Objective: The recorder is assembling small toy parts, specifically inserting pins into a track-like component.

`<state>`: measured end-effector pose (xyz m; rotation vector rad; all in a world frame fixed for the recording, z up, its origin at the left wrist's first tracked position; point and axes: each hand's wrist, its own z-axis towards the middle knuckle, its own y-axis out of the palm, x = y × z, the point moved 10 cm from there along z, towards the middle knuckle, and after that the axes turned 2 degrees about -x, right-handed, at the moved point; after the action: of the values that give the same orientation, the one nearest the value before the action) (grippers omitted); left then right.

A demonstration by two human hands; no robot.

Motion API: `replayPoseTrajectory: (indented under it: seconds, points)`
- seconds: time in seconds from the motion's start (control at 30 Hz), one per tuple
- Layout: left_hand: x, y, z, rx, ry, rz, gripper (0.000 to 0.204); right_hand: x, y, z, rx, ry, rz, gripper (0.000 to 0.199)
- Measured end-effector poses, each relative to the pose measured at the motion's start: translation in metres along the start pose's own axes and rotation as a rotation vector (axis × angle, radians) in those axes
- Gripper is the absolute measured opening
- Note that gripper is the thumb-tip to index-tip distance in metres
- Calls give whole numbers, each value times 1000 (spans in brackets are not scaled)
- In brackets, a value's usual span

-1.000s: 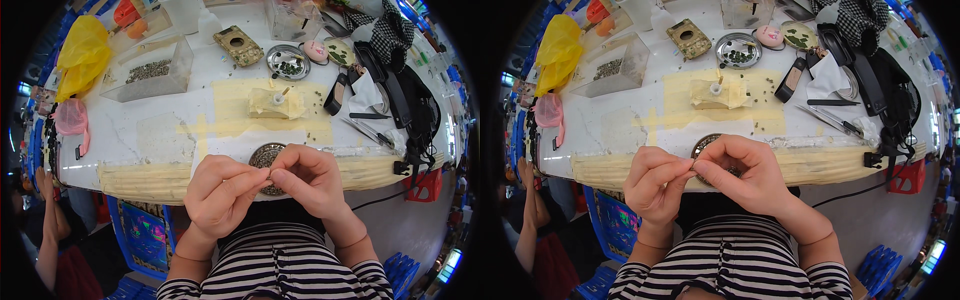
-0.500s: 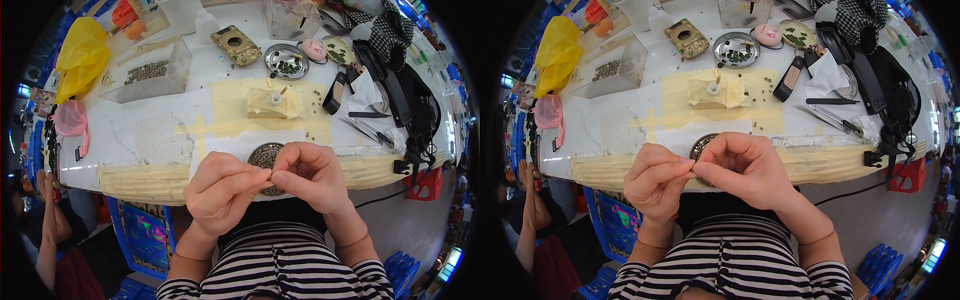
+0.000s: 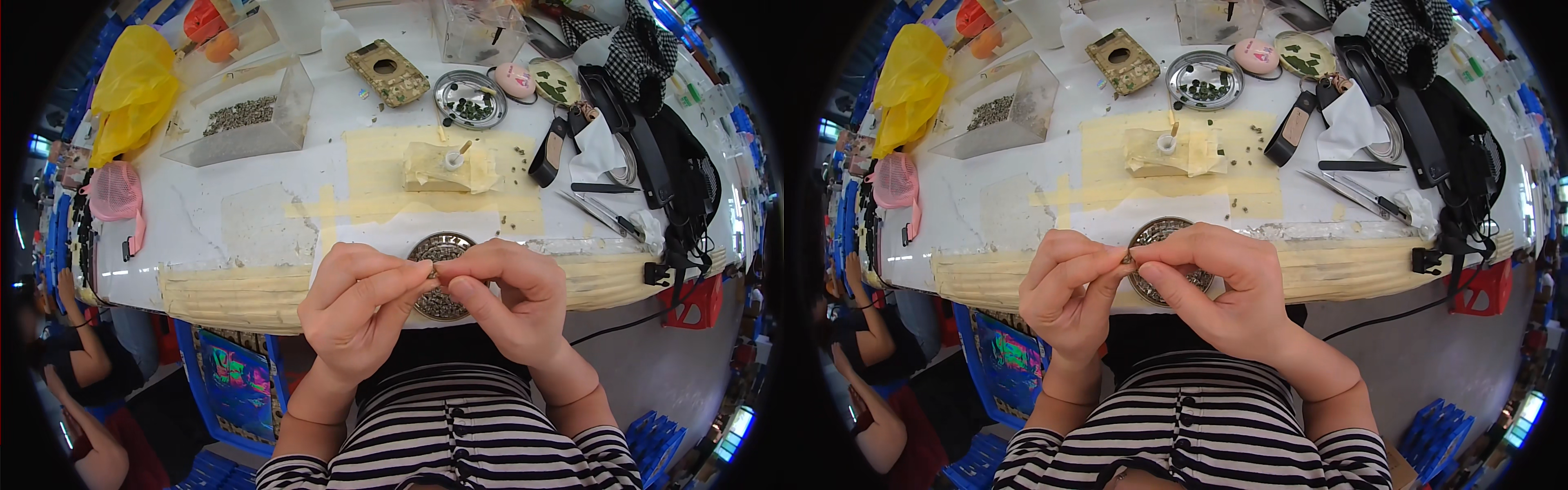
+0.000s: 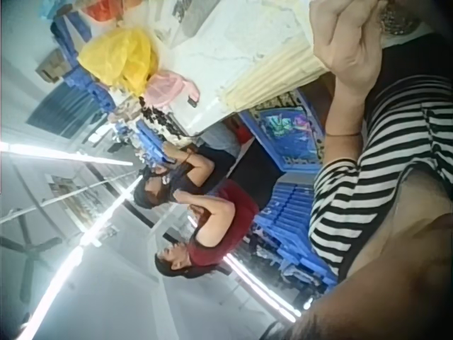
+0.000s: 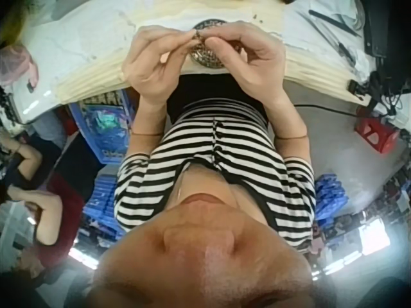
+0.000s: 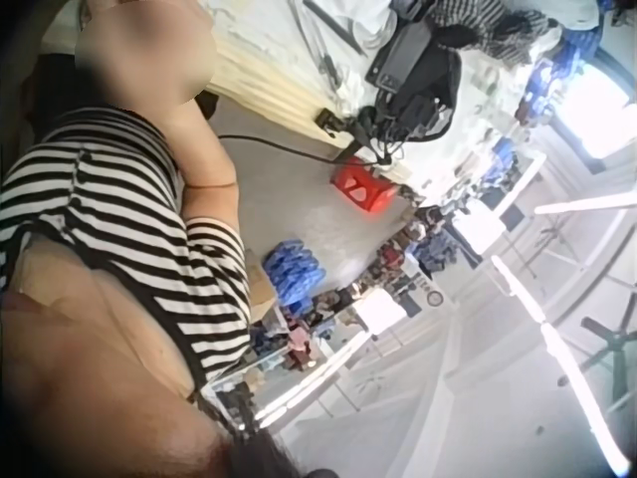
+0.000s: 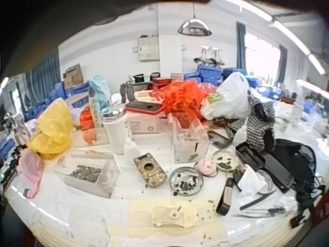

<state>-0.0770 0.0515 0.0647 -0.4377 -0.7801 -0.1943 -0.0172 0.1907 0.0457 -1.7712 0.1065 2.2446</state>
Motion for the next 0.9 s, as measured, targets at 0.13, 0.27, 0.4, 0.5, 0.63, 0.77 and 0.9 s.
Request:
replayPoseTrajectory:
  seconds: [0.13, 0.27, 0.4, 0.5, 0.63, 0.77, 0.9]
  points:
    - [1, 0, 0, 5, 25, -20, 19, 10, 3, -4, -11, 105, 151, 15]
    - [2, -1, -1, 17, 31, -26, 19, 16, 6, -6, -18, 149, 270, 17]
    - [0, 0, -3, 21, 28, -34, 19, 19, 8, -7, -35, 195, 322, 19]
    - [-2, 1, -3, 27, 21, -43, 19, 21, 8, -8, -40, 216, 357, 19]
    - [-5, 2, -2, 6, 7, -72, 23, 17, 5, -6, -31, 239, 313, 19]
    - [-12, 8, -2, -71, -130, -75, 24, 6, -25, -2, 107, 123, 55, 21]
    - [-14, 5, -5, -59, -154, -24, 24, 10, -44, -8, 188, 142, 119, 20]
